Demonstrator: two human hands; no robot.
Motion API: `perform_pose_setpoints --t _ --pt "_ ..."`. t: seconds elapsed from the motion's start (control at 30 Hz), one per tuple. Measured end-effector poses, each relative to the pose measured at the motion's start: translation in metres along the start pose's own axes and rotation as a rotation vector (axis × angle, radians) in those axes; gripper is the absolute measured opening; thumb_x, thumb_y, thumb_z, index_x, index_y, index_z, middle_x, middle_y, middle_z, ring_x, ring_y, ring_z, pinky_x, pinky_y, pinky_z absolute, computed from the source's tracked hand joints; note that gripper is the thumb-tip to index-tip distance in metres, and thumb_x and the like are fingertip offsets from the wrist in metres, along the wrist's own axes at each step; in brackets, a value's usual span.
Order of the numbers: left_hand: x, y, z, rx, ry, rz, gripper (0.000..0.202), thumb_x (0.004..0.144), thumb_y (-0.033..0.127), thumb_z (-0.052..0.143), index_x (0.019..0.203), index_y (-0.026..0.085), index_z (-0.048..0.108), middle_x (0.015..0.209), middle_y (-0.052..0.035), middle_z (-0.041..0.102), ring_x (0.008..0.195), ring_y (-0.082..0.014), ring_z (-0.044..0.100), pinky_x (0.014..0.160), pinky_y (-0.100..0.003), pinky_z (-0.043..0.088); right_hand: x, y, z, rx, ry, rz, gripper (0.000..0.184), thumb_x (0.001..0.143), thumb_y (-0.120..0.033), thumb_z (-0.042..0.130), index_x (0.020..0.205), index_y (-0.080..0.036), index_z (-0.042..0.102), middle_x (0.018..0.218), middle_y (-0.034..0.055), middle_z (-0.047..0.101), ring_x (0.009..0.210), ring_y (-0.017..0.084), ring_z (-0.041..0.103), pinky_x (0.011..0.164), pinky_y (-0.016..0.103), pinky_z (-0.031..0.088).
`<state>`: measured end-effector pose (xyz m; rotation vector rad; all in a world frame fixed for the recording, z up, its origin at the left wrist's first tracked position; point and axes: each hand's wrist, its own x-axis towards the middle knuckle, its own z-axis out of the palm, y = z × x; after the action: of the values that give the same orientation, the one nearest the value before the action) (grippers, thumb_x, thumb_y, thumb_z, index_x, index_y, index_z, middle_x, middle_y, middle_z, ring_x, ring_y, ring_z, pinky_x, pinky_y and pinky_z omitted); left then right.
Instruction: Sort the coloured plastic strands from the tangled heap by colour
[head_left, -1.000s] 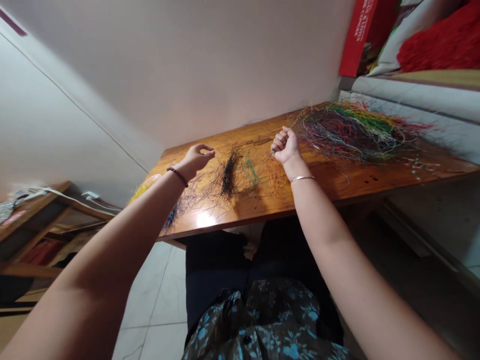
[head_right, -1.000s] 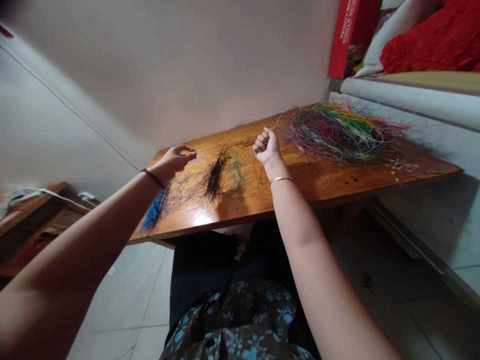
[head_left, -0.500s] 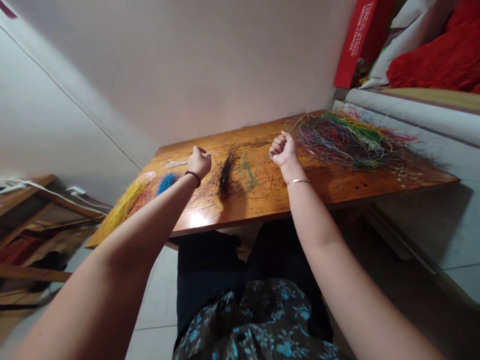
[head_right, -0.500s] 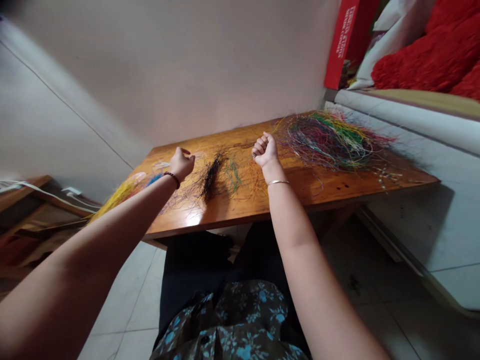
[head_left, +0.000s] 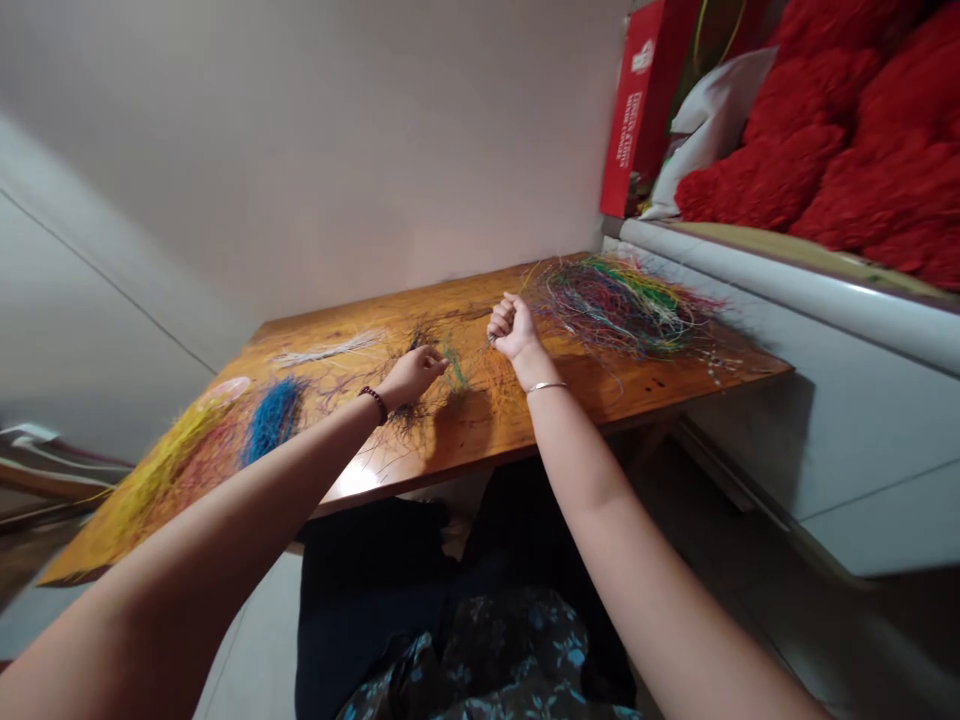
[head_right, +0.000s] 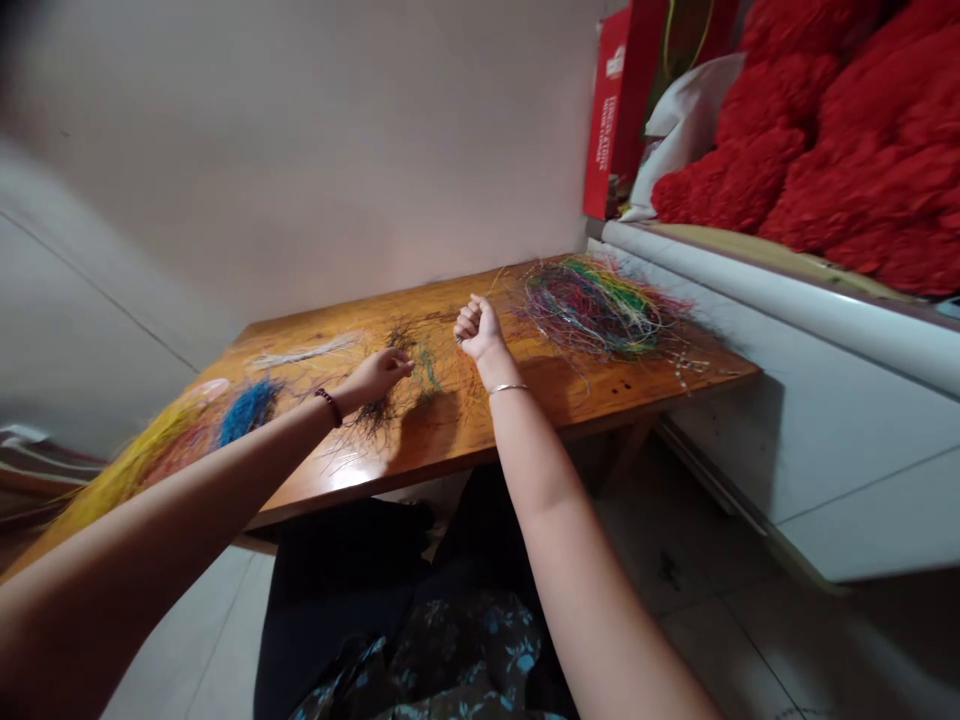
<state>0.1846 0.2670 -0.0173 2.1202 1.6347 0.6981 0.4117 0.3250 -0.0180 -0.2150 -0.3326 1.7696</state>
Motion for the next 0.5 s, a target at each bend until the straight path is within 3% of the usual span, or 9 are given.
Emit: perform_pose_setpoints --t 0.17,0.3,0.5 --pt "0.001 0.026 0.012 -0.051 0.006 0.11 0.047 0.094 0.052 0.043 0.091 0.015 0.072 0.089 -0.008 0.072 0.072 -0.0179 0.059 0.066 -0.026 0.041 -0.005 0.009 0.01 -0.041 -0.034 0.104 0.046 0.1 -0.026 0.042 0.069 -0.022 0.008 0.044 -0.0105 0.015 0.037 0.007 0.006 0.037 0.023 0.009" --pt "-0.003 0.043 0.019 -0.02 0.029 0.155 0.045 0.089 0.051 0.052 0.086 0.013 0.075 0.079 -0.0078 0.071 0.069 -0.018 0.057 0.064 -0.026 0.038 -0.01 0.02 0.017 -0.098 -0.121 0.169 0.047 0.101 -0.025 0.041 0.068 -0.022 0.007 0.046 -0.0097 0.014 0.04 0.007 0.003 0.038 0.023 0.007" --pt "-0.015 0.049 0.017 0.061 0.1 0.128 0.046 0.09 0.051 0.054 0.089 0.012 0.079 0.074 -0.0078 0.07 0.068 -0.0176 0.057 0.063 -0.025 0.036 -0.01 0.029 0.017 -0.125 -0.134 0.188 0.047 0.098 -0.022 0.044 0.066 -0.022 0.009 0.048 -0.0101 0.011 0.041 0.007 0.003 0.04 0.023 0.009"
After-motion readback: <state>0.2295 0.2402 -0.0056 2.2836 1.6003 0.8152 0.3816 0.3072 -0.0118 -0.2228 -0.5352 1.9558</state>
